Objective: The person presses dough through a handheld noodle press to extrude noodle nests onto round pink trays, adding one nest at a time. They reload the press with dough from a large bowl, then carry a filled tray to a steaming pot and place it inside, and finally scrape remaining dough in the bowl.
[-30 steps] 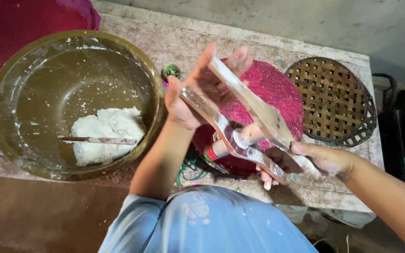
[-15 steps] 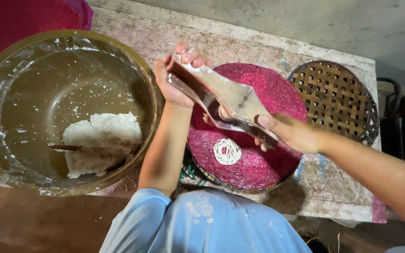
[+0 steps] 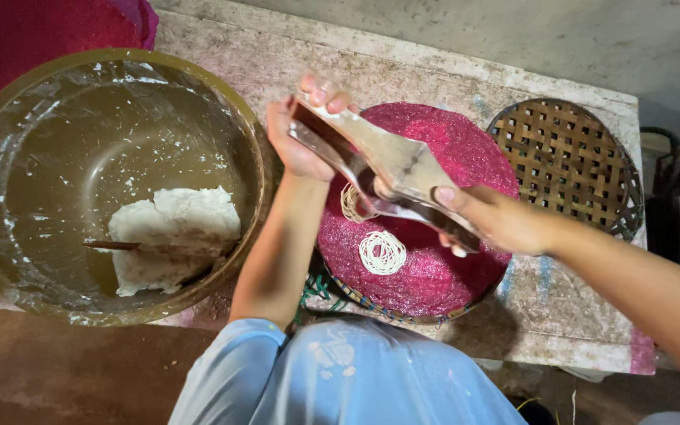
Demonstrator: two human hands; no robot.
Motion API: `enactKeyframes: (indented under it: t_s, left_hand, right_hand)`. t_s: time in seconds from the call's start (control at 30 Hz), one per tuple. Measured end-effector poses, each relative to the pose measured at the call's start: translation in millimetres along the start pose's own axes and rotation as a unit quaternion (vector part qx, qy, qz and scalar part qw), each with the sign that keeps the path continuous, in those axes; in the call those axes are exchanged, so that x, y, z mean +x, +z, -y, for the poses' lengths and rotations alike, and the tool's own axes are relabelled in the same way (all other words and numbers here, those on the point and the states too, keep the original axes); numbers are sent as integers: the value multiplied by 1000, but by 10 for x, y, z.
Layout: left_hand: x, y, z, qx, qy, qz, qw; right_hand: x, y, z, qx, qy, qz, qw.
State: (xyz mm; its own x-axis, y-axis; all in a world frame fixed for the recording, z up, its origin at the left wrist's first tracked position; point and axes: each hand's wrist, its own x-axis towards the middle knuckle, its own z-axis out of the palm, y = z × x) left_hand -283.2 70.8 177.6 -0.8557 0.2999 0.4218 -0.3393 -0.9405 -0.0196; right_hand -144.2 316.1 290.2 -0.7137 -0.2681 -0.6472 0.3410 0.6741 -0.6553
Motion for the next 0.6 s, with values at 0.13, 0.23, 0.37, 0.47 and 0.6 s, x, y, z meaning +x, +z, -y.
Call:
enactKeyframes:
  t_s: [0.13,0.23,0.37,0.47,0.6]
  left_hand:
    - [108,15,222,-30,8,15,999]
    - [221,-7,156,14,-11,-18,1000]
    - [46,-171,-12,296,-198,-181,917]
    - [-255,-361,57,459,-357,-275,766]
    - [-516,-421,40,416,-391,-185,800]
  right_hand:
    - [-62,-178,-70,-65,47,-67,995]
    - [4,-204,-148,-36,2,-86,996]
    - [34,-191,-339,87,-68,-32,993]
    - [27,-226,-496,82,-105,-29,991]
    - [178,-178,-664,99,-125,-64,985]
